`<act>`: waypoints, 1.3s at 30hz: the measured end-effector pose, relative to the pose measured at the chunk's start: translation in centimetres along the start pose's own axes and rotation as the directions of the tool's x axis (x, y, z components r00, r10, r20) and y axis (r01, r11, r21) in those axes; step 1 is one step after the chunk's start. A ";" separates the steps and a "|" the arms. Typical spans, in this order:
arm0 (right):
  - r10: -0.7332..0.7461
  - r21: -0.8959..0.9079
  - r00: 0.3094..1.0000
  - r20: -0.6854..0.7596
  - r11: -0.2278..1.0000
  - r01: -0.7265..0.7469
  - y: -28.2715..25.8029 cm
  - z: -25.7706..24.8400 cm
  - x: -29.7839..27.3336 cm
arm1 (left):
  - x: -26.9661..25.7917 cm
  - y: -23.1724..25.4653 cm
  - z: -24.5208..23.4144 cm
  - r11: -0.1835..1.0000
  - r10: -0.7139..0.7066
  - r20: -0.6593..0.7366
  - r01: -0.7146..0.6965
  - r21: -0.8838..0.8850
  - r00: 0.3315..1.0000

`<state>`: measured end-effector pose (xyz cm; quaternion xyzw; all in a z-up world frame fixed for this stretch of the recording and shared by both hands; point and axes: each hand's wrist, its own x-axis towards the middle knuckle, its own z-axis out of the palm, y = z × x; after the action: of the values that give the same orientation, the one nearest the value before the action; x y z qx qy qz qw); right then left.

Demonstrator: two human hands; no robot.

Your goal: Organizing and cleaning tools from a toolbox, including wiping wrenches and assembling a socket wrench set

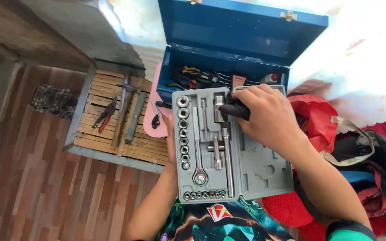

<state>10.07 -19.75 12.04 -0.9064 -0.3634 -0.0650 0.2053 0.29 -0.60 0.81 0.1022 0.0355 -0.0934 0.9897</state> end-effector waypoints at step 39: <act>0.500 0.883 0.737 0.454 -0.142 -0.448 -3.3 4.0 -13.9 | 3.3 1.2 -4.5 0.983 -0.182 -0.075 0.181 -0.027 0.980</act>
<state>-2.41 -24.75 5.76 -0.5875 0.0512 0.2548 0.7664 3.48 0.94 -3.67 0.0919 0.0838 -0.1790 0.9760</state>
